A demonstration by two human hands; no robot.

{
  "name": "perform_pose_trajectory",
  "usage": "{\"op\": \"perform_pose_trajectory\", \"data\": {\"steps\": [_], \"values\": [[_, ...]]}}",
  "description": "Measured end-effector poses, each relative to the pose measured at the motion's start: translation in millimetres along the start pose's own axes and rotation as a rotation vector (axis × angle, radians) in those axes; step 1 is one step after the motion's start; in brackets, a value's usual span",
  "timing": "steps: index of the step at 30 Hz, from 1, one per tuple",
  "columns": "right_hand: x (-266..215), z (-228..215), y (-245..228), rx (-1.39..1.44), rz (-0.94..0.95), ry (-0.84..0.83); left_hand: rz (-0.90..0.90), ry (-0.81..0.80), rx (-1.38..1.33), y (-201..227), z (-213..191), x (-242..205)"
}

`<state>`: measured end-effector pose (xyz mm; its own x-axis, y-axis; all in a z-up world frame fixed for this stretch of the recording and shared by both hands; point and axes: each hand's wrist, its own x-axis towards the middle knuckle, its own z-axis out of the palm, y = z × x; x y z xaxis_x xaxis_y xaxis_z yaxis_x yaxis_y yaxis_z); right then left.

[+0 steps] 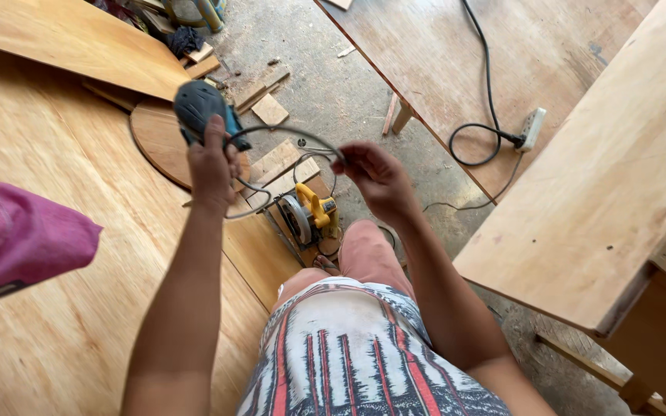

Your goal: The person cuts plywood using a jigsaw, fits wooden panels together, and handles power cords for tools.

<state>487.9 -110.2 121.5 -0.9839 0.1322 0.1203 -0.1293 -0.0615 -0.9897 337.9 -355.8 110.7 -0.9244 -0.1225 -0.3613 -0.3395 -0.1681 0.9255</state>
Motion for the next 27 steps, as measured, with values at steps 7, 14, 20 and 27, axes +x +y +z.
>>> {"op": "perform_pose_trajectory", "data": {"steps": [7,14,20,27], "values": [[88.9,64.2,11.2,0.313,-0.1,0.038,-0.034,-0.212,-0.175,-31.5,41.0,-23.6],[139.2,65.3,-14.2,0.266,-0.126,0.001,-0.158,-0.137,-0.305,-33.9,82.0,15.7],[189.8,-2.4,96.9,0.083,0.112,0.269,-0.27,-0.156,-0.438,27.1,128.6,76.3],[274.9,-44.7,125.4,-0.219,0.418,-0.979,-0.33,-0.139,-0.429,112.4,216.0,170.7]]}}
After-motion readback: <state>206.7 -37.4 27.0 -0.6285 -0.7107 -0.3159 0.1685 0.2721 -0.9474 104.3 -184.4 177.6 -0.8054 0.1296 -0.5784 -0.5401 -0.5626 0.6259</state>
